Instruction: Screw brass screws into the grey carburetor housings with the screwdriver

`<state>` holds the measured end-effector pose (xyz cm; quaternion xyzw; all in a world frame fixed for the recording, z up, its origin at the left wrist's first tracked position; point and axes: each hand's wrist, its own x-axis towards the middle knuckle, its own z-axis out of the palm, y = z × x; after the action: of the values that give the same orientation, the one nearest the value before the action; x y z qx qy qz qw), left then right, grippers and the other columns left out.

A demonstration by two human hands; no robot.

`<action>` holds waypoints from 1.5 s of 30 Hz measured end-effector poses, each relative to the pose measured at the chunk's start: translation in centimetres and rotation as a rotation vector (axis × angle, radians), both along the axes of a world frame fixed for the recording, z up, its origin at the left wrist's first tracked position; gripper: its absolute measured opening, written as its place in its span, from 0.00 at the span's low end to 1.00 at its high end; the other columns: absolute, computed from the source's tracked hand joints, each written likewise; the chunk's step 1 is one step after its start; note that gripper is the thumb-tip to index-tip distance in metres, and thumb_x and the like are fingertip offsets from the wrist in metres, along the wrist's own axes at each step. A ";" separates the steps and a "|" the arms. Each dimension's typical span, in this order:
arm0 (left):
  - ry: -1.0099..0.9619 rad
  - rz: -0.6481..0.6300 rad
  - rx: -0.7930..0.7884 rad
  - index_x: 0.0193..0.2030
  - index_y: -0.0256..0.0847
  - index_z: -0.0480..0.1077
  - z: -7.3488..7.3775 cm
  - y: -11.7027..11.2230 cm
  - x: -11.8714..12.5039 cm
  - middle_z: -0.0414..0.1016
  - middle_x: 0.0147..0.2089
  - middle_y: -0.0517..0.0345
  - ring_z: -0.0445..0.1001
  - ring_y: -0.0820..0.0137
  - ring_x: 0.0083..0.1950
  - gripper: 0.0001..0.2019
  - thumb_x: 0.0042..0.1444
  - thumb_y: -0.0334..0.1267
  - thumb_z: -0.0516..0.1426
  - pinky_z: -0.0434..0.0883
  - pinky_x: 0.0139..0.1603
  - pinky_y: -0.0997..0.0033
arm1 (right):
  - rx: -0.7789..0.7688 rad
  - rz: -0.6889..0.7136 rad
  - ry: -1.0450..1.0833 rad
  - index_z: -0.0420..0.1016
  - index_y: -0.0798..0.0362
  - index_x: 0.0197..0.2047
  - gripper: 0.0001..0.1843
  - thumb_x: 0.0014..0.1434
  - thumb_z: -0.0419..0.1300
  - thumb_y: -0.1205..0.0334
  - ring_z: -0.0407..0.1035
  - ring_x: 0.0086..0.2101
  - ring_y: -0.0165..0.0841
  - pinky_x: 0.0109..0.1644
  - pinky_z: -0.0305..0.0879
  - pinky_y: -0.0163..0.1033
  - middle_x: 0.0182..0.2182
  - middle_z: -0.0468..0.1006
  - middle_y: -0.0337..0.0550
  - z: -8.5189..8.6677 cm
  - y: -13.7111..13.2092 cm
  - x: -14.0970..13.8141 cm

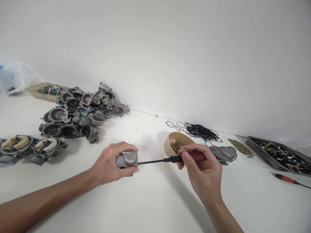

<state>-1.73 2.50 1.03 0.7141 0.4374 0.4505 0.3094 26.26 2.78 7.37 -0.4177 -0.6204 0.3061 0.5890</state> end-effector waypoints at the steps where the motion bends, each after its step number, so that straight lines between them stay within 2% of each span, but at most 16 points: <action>1: 0.001 0.000 0.004 0.51 0.50 0.77 0.0 0.0 0.0 0.85 0.47 0.58 0.81 0.59 0.46 0.17 0.55 0.40 0.70 0.73 0.52 0.58 | -0.005 0.004 0.000 0.80 0.48 0.44 0.10 0.64 0.73 0.55 0.75 0.27 0.33 0.26 0.74 0.39 0.35 0.80 0.42 0.0 0.0 0.0; 18: 0.019 0.002 0.022 0.52 0.51 0.77 -0.1 0.0 0.1 0.85 0.47 0.60 0.81 0.58 0.47 0.18 0.55 0.39 0.70 0.71 0.56 0.56 | 0.005 0.006 -0.016 0.80 0.48 0.44 0.10 0.65 0.72 0.54 0.73 0.26 0.31 0.27 0.73 0.39 0.35 0.80 0.42 0.0 0.2 0.0; 27: 0.035 0.005 0.017 0.52 0.51 0.77 -0.2 0.0 -0.1 0.85 0.47 0.59 0.82 0.59 0.46 0.18 0.55 0.39 0.70 0.74 0.54 0.58 | 0.096 -0.068 -0.105 0.81 0.49 0.43 0.08 0.65 0.72 0.56 0.75 0.25 0.31 0.26 0.77 0.38 0.36 0.81 0.43 0.2 -0.3 -0.2; 31: 0.014 -0.037 -0.009 0.53 0.51 0.77 0.1 0.2 -0.2 0.84 0.49 0.58 0.82 0.59 0.46 0.18 0.55 0.38 0.70 0.75 0.52 0.59 | 0.161 -0.075 -0.140 0.81 0.49 0.44 0.08 0.64 0.72 0.57 0.75 0.25 0.32 0.26 0.78 0.39 0.37 0.81 0.43 0.5 0.0 -0.4; 34: 0.022 -0.076 -0.031 0.53 0.50 0.76 0.7 0.2 -0.4 0.84 0.50 0.59 0.82 0.59 0.48 0.19 0.55 0.37 0.70 0.75 0.52 0.59 | 0.199 -0.044 -0.135 0.80 0.48 0.43 0.06 0.65 0.71 0.58 0.72 0.24 0.30 0.24 0.73 0.38 0.34 0.80 0.41 2.3 0.8 -0.9; 38: 0.037 -0.123 -0.060 0.55 0.50 0.75 1.1 0.3 -0.7 0.83 0.53 0.58 0.82 0.58 0.52 0.24 0.53 0.37 0.72 0.75 0.54 0.60 | 0.314 0.030 -0.298 0.79 0.47 0.42 0.03 0.67 0.68 0.60 0.69 0.23 0.29 0.24 0.67 0.37 0.31 0.78 0.39 7.3 1.7 -2.2; 40: 0.051 -0.160 -0.067 0.57 0.50 0.74 1.1 0.5 -0.9 0.83 0.55 0.58 0.81 0.57 0.54 0.28 0.51 0.39 0.75 0.74 0.56 0.59 | 0.351 0.172 -0.466 0.78 0.47 0.40 0.02 0.67 0.67 0.61 0.68 0.24 0.29 0.26 0.66 0.37 0.29 0.77 0.39 10.1 2.0 -3.3; 42: 0.065 -0.189 -0.069 0.58 0.51 0.74 1.1 0.6 -1.1 0.82 0.56 0.57 0.81 0.57 0.54 0.31 0.48 0.40 0.77 0.74 0.58 0.59 | 0.376 0.347 -0.602 0.77 0.47 0.39 0.03 0.68 0.65 0.64 0.67 0.23 0.28 0.26 0.63 0.37 0.27 0.76 0.37 12.1 2.1 -4.4; 45: 0.094 -0.206 -0.060 0.59 0.51 0.74 1.3 0.9 -1.3 0.82 0.56 0.57 0.81 0.56 0.54 0.35 0.44 0.40 0.79 0.74 0.58 0.58 | 0.470 0.476 -0.633 0.75 0.47 0.40 0.06 0.69 0.62 0.69 0.66 0.24 0.27 0.27 0.63 0.36 0.28 0.75 0.35 13.0 2.2 -5.8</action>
<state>-3.08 3.39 2.30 0.7660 0.3891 0.3691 0.3545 20.48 4.94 20.38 -0.1918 -0.9010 0.1412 0.3626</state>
